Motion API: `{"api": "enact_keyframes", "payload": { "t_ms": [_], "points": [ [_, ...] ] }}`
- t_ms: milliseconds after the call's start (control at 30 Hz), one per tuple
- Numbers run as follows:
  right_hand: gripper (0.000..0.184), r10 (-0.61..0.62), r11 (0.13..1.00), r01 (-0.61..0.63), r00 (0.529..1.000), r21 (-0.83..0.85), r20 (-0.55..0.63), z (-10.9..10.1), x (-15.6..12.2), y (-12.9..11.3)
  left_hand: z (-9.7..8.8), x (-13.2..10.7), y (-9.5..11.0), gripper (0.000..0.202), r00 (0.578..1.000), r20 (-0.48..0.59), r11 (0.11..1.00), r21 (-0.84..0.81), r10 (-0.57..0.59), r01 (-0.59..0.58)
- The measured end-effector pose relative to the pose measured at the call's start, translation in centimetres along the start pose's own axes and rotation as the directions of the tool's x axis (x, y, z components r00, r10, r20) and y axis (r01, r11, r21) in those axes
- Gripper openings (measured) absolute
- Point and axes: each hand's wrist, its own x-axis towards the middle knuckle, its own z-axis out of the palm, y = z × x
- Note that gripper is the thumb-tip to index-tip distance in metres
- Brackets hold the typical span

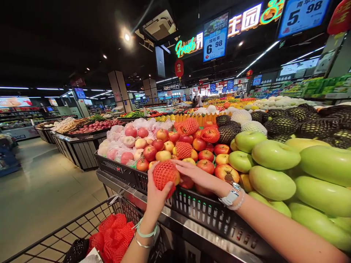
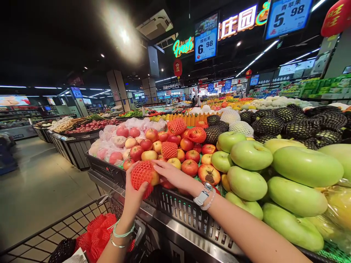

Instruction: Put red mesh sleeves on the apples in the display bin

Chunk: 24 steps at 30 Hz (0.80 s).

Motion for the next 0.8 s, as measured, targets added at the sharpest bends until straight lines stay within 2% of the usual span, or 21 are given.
{"api": "enact_keyframes", "payload": {
  "t_ms": [67,133,200,300,367,433,533,600,700,800],
  "points": [
    [0.065,0.032,0.987,-0.031,0.999,0.158,-0.002,0.2,0.0,0.0,0.4,0.3,-0.1,0.069,0.978,-0.182,0.983,-0.171,-0.105,0.074],
    [0.074,0.026,0.967,-0.019,0.999,0.253,-0.021,0.6,0.0,0.1,0.9,0.5,0.0,0.072,0.915,-0.283,0.904,-0.396,-0.286,0.161],
    [0.064,-0.005,0.97,0.011,1.0,0.243,-0.027,1.1,-0.1,0.2,1.4,0.5,0.1,0.076,0.857,-0.296,0.807,-0.554,-0.422,0.206],
    [0.047,0.003,0.994,-0.011,0.997,0.11,0.08,1.6,-0.3,0.0,1.9,0.2,0.4,0.086,0.822,-0.334,0.773,-0.606,-0.461,0.187],
    [0.042,0.005,1.0,-0.006,0.995,0.011,0.102,1.9,-0.5,-0.3,2.1,-0.2,0.4,0.097,0.815,-0.353,0.776,-0.606,-0.46,0.175],
    [0.033,-0.044,0.992,0.051,0.997,-0.114,0.062,2.0,-0.6,-0.6,2.4,-0.6,0.2,0.103,0.821,-0.344,0.782,-0.595,-0.456,0.185],
    [0.021,-0.17,0.911,0.182,0.983,-0.369,0.066,2.1,-0.8,-0.7,2.7,-1.2,-0.3,0.095,0.855,-0.32,0.815,-0.55,-0.408,0.183],
    [0.02,-0.244,0.838,0.251,0.967,-0.484,0.078,2.2,-0.9,-0.6,2.8,-1.3,-0.5,0.087,0.878,-0.31,0.84,-0.517,-0.364,0.166],
    [0.018,-0.34,0.811,0.329,0.938,-0.483,0.067,2.2,-1.0,-0.5,2.8,-1.1,-0.5,0.089,0.886,-0.332,0.85,-0.513,-0.325,0.119],
    [0.014,-0.273,0.885,0.27,0.961,-0.378,0.047,2.2,-1.0,-0.8,2.8,-0.9,-0.2,0.099,0.875,-0.32,0.806,-0.58,-0.363,0.122]
  ]
}}
